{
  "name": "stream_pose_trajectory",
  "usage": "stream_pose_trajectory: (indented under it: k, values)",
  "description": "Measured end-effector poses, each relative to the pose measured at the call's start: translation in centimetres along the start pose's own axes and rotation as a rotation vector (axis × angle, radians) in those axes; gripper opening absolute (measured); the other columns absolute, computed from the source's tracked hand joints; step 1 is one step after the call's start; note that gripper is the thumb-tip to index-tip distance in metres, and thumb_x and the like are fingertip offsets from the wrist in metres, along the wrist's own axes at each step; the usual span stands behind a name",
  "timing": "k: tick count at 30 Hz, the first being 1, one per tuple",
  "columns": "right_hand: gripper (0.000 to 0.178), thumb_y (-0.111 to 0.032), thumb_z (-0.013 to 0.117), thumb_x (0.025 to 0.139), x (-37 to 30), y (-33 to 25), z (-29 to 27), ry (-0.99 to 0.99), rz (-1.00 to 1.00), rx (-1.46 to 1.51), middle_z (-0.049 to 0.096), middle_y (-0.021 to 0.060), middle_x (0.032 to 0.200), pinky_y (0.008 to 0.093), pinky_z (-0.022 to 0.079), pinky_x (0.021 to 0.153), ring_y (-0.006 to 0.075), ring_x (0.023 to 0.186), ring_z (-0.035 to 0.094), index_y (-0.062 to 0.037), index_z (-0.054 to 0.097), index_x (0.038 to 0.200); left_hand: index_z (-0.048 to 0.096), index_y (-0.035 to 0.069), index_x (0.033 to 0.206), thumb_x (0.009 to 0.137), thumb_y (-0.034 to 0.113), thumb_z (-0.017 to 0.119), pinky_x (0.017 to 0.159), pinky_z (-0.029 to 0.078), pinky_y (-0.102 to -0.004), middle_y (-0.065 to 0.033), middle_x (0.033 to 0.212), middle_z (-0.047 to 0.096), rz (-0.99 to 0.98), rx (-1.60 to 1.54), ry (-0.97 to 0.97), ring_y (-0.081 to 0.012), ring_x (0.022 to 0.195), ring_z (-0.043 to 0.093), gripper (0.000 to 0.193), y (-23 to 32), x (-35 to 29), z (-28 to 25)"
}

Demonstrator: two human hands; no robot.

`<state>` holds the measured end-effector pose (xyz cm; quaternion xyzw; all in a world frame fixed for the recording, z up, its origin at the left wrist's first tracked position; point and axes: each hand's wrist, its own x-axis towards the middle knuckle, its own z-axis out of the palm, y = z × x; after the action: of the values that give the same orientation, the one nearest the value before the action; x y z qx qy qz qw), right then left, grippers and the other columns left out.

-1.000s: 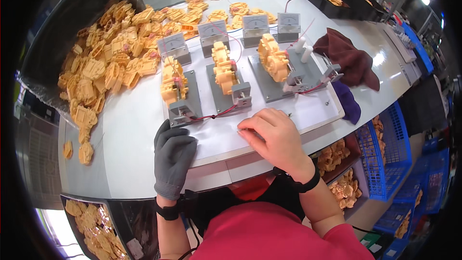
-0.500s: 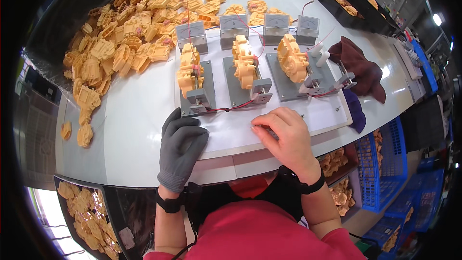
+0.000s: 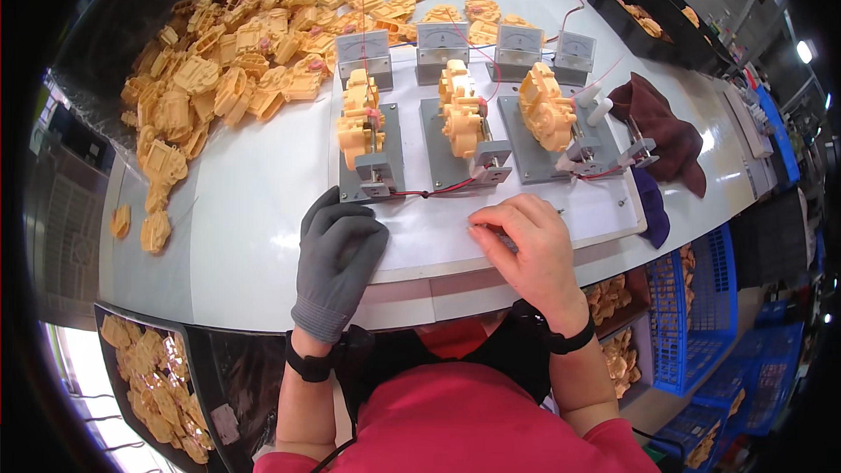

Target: Assemble plastic toy components by fitting pieces together using a jig.

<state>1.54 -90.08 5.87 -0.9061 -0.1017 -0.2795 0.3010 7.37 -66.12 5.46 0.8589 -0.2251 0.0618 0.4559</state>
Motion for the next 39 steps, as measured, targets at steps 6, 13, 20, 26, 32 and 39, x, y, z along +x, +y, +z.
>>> stream_pose_trajectory:
  k: [6, 13, 20, 26, 32, 39]
  values:
    - [0.012, -0.011, 0.076, 0.080, 0.1, -0.2, 0.0, 0.000, 0.005, -0.003, 0.062, 0.0027, 0.081, 0.0363, 0.045, 0.070, 0.0238, 0.077, 0.060, -0.0095, 0.067, 0.088, 0.069, 0.006, 0.094, 0.082, 0.010, 0.073, 0.107, 0.039, -0.0454, -0.0094, 0.109, 0.066, -0.004, 0.017, 0.009, -0.0378, 0.130, 0.045, 0.013, 0.3, 0.1, -0.1]
    - [0.012, -0.011, 0.076, 0.080, 0.1, -0.1, -0.1, -0.004, 0.016, -0.009, 0.062, 0.0026, 0.081, 0.0362, 0.045, 0.069, 0.0239, 0.076, 0.060, -0.0095, 0.067, 0.088, 0.070, 0.007, 0.094, 0.082, 0.010, 0.073, 0.108, 0.038, -0.0450, -0.0087, 0.108, 0.066, 0.002, -0.005, 0.014, -0.0369, 0.129, 0.046, 0.013, 0.1, 0.1, 0.1]
    - [0.012, -0.004, 0.076, 0.079, 0.2, -0.4, -0.1, -0.023, 0.007, -0.007, 0.062, 0.0055, 0.079, 0.0354, 0.046, 0.067, 0.0238, 0.073, 0.058, -0.0064, 0.069, 0.090, 0.070, 0.008, 0.092, 0.081, 0.010, 0.074, 0.108, 0.038, -0.0447, -0.0081, 0.107, 0.066, 0.017, -0.015, 0.036, -0.0366, 0.129, 0.047, 0.011, -0.3, 0.0, 0.1]
    - [0.019, -0.008, 0.076, 0.080, 0.2, -2.6, 0.0, 0.035, 0.015, -0.015, 0.062, 0.0042, 0.089, 0.0366, 0.043, 0.075, 0.0245, 0.083, 0.059, -0.0107, 0.068, 0.098, 0.065, 0.008, 0.114, 0.077, 0.017, 0.080, 0.109, 0.039, -0.0460, -0.0108, 0.122, 0.062, 0.005, -0.095, 0.013, -0.0381, 0.135, 0.041, 0.041, -1.3, -0.6, 0.0]
    - [0.027, -0.011, 0.075, 0.082, 1.7, -5.2, 3.0, -0.142, -0.093, 0.074, 0.062, 0.0044, 0.095, 0.0367, 0.042, 0.079, 0.0245, 0.090, 0.058, -0.0095, 0.066, 0.107, 0.051, 0.007, 0.135, 0.068, 0.024, 0.088, 0.113, 0.036, -0.0482, -0.0142, 0.141, 0.050, 0.105, -0.138, -0.044, -0.0419, 0.141, 0.034, 0.079, -2.5, -1.4, -0.5]
    - [0.017, -0.011, 0.071, 0.085, 2.7, -5.6, 5.4, -0.160, -0.113, 0.074, 0.059, 0.0054, 0.091, 0.0368, 0.043, 0.080, 0.0255, 0.089, 0.058, -0.0082, 0.065, 0.100, 0.050, 0.007, 0.136, 0.066, 0.018, 0.089, 0.116, 0.033, -0.0476, -0.0178, 0.146, 0.043, 0.108, -0.238, -0.125, -0.0410, 0.144, 0.030, 0.081, -4.6, -2.9, -0.5]
